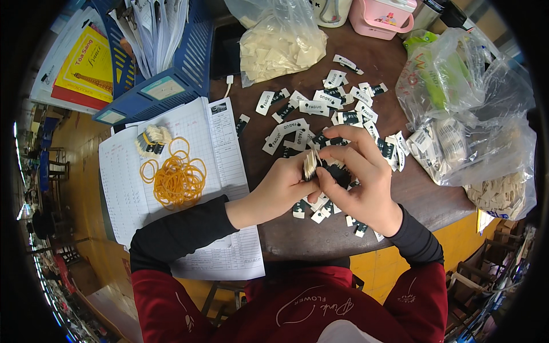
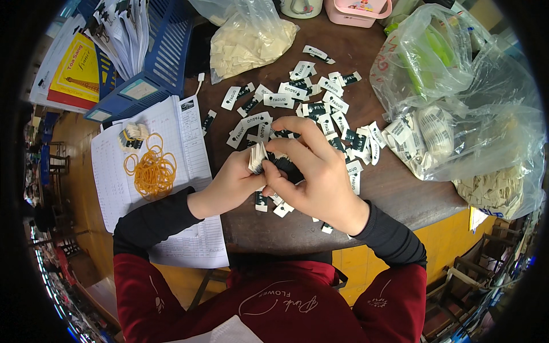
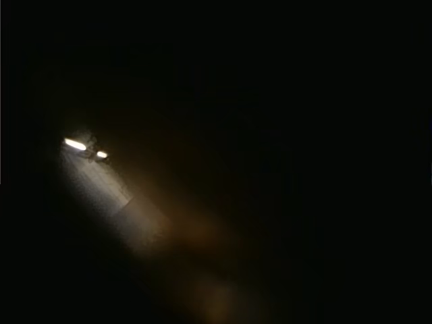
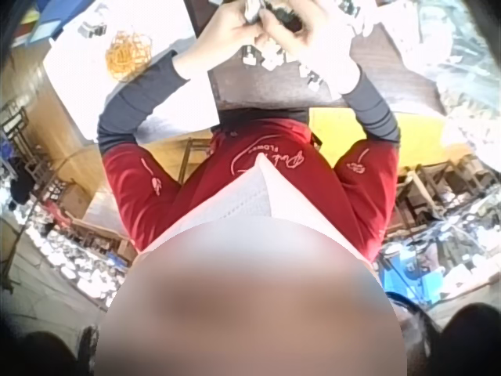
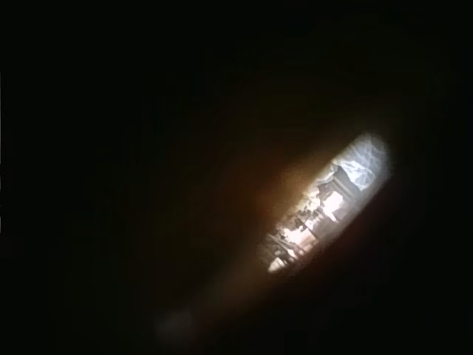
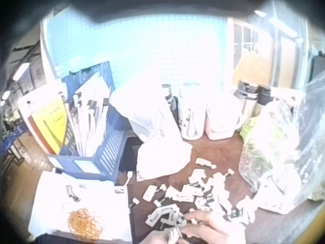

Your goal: The person gathers small white tags from a table, aligns them into a neat stack, and secures the bundle with an orange rubber band. The person repeats this process to form multiple bundles.

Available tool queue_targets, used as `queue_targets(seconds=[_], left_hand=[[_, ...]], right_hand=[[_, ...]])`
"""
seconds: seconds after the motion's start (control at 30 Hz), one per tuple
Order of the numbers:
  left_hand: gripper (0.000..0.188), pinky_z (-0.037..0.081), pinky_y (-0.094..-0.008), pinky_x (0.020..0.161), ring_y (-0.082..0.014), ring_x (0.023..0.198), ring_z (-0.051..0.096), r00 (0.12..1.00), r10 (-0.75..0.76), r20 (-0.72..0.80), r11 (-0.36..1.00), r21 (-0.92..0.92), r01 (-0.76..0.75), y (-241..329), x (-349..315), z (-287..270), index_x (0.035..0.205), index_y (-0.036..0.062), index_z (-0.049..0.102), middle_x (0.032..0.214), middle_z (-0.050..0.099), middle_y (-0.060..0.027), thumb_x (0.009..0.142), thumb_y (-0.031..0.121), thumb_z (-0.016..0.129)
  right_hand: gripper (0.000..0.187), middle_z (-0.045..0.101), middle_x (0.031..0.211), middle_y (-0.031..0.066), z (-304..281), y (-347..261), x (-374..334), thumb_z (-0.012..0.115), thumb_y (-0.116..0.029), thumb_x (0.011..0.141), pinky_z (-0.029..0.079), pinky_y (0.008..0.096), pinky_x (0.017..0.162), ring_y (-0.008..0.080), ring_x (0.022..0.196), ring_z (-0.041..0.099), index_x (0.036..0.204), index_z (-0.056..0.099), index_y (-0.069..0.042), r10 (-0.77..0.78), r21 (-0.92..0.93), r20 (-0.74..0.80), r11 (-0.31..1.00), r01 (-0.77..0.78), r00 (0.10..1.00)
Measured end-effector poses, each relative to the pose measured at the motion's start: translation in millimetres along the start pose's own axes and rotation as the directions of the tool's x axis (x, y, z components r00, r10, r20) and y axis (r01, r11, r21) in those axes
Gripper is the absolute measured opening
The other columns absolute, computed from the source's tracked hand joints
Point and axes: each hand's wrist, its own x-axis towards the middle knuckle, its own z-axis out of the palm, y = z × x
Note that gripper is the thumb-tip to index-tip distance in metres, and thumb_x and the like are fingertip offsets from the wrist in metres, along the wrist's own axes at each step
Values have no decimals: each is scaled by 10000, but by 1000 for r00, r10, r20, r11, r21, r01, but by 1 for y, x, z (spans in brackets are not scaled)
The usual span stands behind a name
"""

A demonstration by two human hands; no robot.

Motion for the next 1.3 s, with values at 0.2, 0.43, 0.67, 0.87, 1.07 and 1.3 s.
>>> queue_targets(seconds=[0.2, 0.43, 0.67, 0.87, 1.07, 1.3], left_hand=[[100, 446, -240, 573, -59, 611, 569, 1000, 7, -3, 1000, 9, -7, -2, 1, 0, 1048, 14, 558, 651, 590, 4, 994, 98, 563], [87, 447, -246, 570, -71, 612, 576, 999, -36, -11, 997, -69, 35, -1, 1, 1, 971, 9, 564, 669, 594, -11, 979, 90, 594], [96, 451, -241, 580, -69, 625, 568, 997, -69, 17, 992, -103, 70, 3, 2, 1, 939, 11, 571, 697, 593, -9, 979, 94, 600], [93, 490, -249, 606, -85, 643, 587, 997, -64, 36, 992, -108, 68, 3, 2, -1, 1030, 9, 520, 740, 594, -30, 1017, 93, 559], [135, 493, -255, 611, -87, 644, 587, 997, -54, 57, 979, -194, 64, 4, 1, -1, 1031, 12, 513, 745, 592, -30, 1015, 127, 580], [305, 467, -237, 617, -72, 655, 553, 996, -62, 64, 957, -279, 78, 4, 1, 0, 1248, -48, 530, 800, 604, -21, 1007, 130, 588]], right_hand=[[203, 611, 1179, 152, 3, -1, -1, 687, 37, 770, 535, 283, 694, 196, 839, 666, 972, 682, 27, 35, 7, -13, 999, -35, 999], [196, 589, 1153, 152, 2, -2, 3, 662, 26, 795, 561, 350, 705, 289, 898, 677, 987, 656, -14, 48, 46, -25, 998, -47, 999], [140, 607, 1184, 132, 1, 1, 2, 645, 30, 826, 515, 283, 765, 202, 973, 637, 964, 657, 7, 111, 106, 12, 988, -111, 994], [175, 612, 1109, 163, 0, 3, 3, 728, 6, 781, 527, 323, 756, 265, 893, 659, 939, 656, 28, 73, 113, 6, 991, -74, 997], [176, 622, 1100, 144, 1, 3, 3, 745, 1, 776, 524, 316, 755, 243, 895, 657, 930, 663, 21, 117, 166, 3, 979, -116, 993], [166, 633, 1083, 130, 1, 4, 3, 747, 0, 787, 520, 308, 770, 225, 911, 657, 930, 665, 18, 154, 226, 16, 962, -153, 988]])
